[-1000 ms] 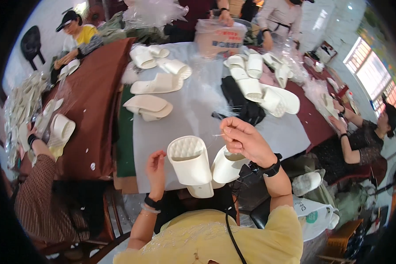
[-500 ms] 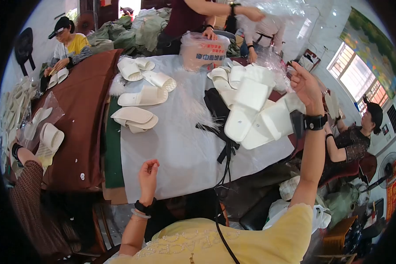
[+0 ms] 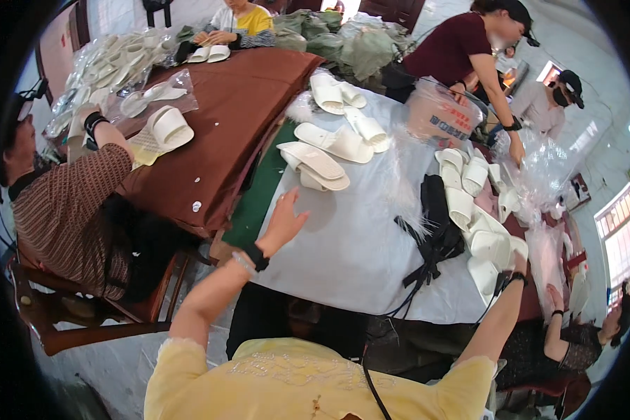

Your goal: Manually assemble and inspect components of plastic sandals/slippers at a factory workstation.

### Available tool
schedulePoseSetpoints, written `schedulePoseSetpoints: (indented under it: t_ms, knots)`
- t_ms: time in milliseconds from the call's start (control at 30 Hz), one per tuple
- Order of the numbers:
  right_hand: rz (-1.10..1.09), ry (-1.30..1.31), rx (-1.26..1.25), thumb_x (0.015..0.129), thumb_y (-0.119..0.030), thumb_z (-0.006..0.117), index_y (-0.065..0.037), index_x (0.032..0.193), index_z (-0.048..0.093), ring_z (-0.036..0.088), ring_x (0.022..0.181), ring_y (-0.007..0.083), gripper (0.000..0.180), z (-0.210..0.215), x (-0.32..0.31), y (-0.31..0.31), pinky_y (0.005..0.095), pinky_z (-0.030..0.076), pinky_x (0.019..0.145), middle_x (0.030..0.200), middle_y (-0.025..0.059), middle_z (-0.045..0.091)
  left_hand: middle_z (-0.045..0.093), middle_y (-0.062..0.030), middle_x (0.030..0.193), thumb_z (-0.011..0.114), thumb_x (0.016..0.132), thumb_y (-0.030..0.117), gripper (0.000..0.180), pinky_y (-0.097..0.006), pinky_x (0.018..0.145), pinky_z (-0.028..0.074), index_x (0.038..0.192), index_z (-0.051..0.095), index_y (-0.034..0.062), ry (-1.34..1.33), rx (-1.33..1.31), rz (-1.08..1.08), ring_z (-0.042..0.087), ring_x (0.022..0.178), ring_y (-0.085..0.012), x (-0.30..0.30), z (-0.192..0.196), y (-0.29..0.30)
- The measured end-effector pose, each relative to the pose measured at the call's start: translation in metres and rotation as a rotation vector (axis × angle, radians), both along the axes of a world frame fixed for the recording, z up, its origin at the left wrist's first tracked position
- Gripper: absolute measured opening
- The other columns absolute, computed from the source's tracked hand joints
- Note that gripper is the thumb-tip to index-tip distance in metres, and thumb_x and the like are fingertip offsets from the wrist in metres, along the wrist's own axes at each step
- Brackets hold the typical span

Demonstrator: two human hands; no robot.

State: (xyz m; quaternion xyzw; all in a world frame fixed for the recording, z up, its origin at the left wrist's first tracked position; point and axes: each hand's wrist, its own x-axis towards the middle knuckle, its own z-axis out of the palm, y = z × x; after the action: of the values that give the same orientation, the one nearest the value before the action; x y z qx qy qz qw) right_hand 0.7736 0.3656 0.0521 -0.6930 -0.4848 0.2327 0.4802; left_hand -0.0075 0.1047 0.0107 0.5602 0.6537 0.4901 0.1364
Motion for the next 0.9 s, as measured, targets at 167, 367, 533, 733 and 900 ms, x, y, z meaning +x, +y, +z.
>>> schedulePoseSetpoints:
  t_ms: [167,367,533,733,900]
  knots:
    - [0.059,-0.485,-0.374,0.079,-0.03,0.051,0.001,0.095,0.058,0.057,0.09,0.0266,0.035,-0.087,-0.106,-0.011,0.0376,0.043,0.078,0.095,0.0181,0.06,0.034,-0.0267,0.13,0.075,0.063,0.02,0.087,-0.04,0.101,0.029,0.133,0.027,0.0016,0.368,-0.177,0.043,0.03,0.124,-0.0374,-0.026,0.019,0.029]
    - [-0.029,-1.067,-0.127,0.081,-0.021,0.051,0.005,0.093,0.06,0.059,0.087,0.0322,0.03,-0.064,0.007,-0.005,0.0392,0.045,0.075,0.097,0.0198,0.061,0.025,-0.0268,0.136,0.077,0.058,0.034,0.096,-0.045,0.103,0.025,0.135,0.027,0.0063,0.734,-0.329,-0.028,0.021,0.127,-0.0453,0.009,0.033,0.089]
    - [0.267,-0.229,0.167,0.083,-0.016,0.057,0.004,0.106,0.057,0.058,0.095,0.0211,0.03,0.036,-0.187,-0.082,0.0302,0.043,0.084,0.101,0.0142,0.062,0.045,-0.0167,0.127,0.056,0.078,0.021,0.049,-0.046,0.089,0.041,0.126,0.044,0.0168,0.973,-0.382,0.207,0.042,0.116,-0.0363,-0.007,-0.002,0.126]
    - [0.762,-0.148,-0.068,0.091,-0.024,0.049,-0.004,0.118,0.051,0.055,0.1,0.014,0.034,0.111,-0.314,-0.162,0.0248,0.041,0.079,0.113,0.0055,0.056,0.051,-0.0155,0.118,0.061,0.078,0.018,0.052,-0.039,0.093,0.038,0.124,0.042,0.0039,0.47,0.099,0.19,0.049,0.108,-0.0284,-0.034,0.037,0.108]
    - [1.023,0.224,-0.167,0.091,-0.028,0.049,-0.002,0.128,0.039,0.053,0.105,0.0182,0.046,0.112,-0.405,-0.195,0.0277,0.041,0.087,0.122,0.011,0.05,0.054,-0.0097,0.116,0.05,0.089,0.021,0.037,-0.037,0.089,0.045,0.121,0.044,0.004,-0.759,0.298,-0.133,0.054,0.104,-0.0217,-0.013,0.133,0.042]
